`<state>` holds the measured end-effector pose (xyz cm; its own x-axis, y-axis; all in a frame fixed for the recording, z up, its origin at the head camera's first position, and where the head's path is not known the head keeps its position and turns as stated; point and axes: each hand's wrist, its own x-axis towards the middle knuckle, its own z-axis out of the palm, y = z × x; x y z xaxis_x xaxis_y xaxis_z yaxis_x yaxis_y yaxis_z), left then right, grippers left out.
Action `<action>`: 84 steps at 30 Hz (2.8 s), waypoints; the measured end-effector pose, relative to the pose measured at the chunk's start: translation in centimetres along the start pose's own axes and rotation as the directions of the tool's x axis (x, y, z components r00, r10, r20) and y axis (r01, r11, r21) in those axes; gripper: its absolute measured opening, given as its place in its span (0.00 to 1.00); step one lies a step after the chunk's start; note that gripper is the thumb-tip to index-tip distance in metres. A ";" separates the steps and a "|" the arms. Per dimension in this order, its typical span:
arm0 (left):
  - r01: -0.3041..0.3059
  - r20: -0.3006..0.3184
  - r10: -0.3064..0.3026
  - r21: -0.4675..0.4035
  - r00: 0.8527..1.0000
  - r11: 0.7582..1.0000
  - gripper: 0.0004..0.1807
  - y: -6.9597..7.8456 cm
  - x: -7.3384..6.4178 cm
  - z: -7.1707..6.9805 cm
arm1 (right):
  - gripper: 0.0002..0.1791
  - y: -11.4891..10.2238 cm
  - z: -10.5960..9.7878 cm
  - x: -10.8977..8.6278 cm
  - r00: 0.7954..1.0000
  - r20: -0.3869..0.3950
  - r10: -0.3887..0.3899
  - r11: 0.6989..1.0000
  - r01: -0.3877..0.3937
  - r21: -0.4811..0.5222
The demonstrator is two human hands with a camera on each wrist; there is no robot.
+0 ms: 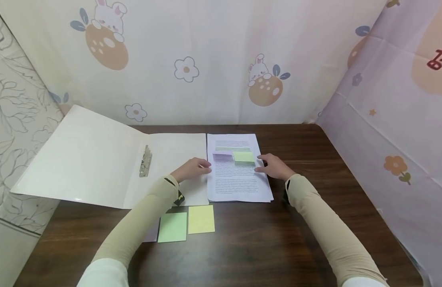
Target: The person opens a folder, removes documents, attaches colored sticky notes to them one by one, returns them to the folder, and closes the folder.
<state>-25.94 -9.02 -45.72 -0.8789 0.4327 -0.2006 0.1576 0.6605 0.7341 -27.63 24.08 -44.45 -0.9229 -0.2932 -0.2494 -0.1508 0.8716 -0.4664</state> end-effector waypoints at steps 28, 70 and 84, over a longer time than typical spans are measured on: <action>0.056 -0.039 -0.055 0.026 0.998 0.998 0.22 1.3 0.1 1.7 | 0.36 -0.2 0.2 1.2 0.937 0.020 0.348 0.807 -0.310 0.503; 0.322 -0.302 -0.313 -0.019 0.901 0.946 0.24 -7.3 -7.1 -11.6 | 0.19 1.3 0.9 0.8 0.957 0.040 0.289 0.804 -0.265 0.532; 0.483 -0.226 -0.446 0.143 0.866 0.864 0.29 -9.8 -7.8 -11.9 | 0.18 2.1 0.5 0.9 0.956 0.032 0.291 0.805 -0.263 0.532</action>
<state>-25.95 -26.15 -43.63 -0.9330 -0.0587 -0.3550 -0.2237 0.8674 0.4445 -28.63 25.40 -46.07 -0.9151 -0.0395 -0.4013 0.3094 0.5694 -0.7616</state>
